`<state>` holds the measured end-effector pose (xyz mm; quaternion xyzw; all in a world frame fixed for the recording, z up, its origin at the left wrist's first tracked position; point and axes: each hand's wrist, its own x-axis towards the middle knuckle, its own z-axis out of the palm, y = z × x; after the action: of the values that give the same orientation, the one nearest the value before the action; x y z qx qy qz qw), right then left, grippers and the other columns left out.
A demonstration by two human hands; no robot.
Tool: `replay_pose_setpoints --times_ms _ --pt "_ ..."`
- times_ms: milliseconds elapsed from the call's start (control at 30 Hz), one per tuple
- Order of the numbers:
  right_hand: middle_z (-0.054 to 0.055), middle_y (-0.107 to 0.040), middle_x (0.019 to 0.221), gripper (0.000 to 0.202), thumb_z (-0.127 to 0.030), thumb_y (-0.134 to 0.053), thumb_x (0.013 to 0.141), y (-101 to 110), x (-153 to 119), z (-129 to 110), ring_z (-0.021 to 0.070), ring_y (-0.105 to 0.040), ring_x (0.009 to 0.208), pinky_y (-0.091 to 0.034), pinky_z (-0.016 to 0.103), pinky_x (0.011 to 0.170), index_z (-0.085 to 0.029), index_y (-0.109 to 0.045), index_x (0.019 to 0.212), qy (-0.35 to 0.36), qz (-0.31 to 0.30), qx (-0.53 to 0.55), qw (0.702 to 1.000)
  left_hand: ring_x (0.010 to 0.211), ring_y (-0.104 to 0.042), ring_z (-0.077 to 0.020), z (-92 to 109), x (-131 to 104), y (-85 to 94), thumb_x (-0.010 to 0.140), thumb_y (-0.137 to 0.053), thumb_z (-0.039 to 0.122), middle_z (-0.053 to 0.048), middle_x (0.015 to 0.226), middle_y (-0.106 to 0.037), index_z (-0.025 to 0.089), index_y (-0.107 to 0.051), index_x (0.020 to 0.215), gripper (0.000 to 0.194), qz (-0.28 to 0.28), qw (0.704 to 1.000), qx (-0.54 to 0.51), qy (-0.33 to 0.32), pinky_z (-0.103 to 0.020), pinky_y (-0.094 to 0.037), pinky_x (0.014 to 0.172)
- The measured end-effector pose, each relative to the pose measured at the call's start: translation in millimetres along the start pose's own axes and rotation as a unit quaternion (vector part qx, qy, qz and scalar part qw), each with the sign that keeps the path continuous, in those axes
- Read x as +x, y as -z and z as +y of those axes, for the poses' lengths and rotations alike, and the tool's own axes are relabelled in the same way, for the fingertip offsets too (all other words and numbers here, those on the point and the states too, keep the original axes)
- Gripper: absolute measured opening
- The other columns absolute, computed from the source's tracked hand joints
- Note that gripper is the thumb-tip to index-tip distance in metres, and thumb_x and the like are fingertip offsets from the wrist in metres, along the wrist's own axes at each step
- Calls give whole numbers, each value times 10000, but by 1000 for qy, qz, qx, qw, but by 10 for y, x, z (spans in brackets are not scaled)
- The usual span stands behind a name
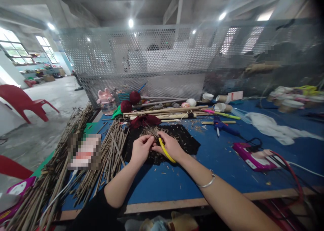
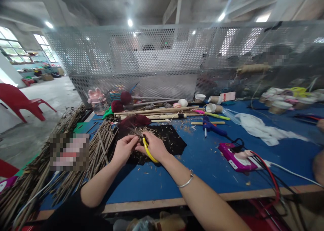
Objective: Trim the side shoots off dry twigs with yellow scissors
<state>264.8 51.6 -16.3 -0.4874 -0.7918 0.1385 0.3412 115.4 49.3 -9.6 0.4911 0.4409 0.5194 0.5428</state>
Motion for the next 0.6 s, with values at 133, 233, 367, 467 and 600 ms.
replay_pose_setpoints --times_ms 133,233,367,467,600 --pt "104 -539 1046 613 -497 -639 662 -15 -1 -7 214 -518 949 -403 339 827 -169 -428 1135 15 15 -22 1000 583 -575 -122 25 -12 -4 681 -622 369 -26 623 -629 117 -662 780 273 1 999 28 -26 -212 -452 554" --pt "109 -537 1034 598 -497 -629 677 -22 0 -15 218 -512 949 -404 340 828 -164 -432 1134 17 13 -18 1000 591 -573 -122 39 -23 -12 694 -610 357 -27 636 -633 114 -667 817 278 1 999 39 -27 -214 -451 568" --pt "86 -557 1001 529 -474 -603 720 -34 -10 -29 201 -530 902 -417 300 779 -182 -443 1130 19 4 14 1000 588 -573 -121 23 -31 -10 704 -601 359 -23 637 -635 117 -668 819 276 3 998 42 -36 -214 -447 570" --pt "71 -581 946 492 -469 -610 719 -35 -13 -43 189 -547 840 -418 276 734 -191 -473 1102 16 2 26 1000 594 -584 -129 7 -29 -3 707 -597 368 -26 643 -641 123 -668 806 273 7 998 47 -44 -214 -450 562" --pt "62 -607 898 468 -484 -607 717 -24 -9 -47 183 -567 776 -416 255 678 -195 -503 1070 12 4 23 1000 622 -609 -143 1 -19 3 699 -608 369 -42 701 -661 127 -668 831 283 27 997 53 -41 -226 -470 574"
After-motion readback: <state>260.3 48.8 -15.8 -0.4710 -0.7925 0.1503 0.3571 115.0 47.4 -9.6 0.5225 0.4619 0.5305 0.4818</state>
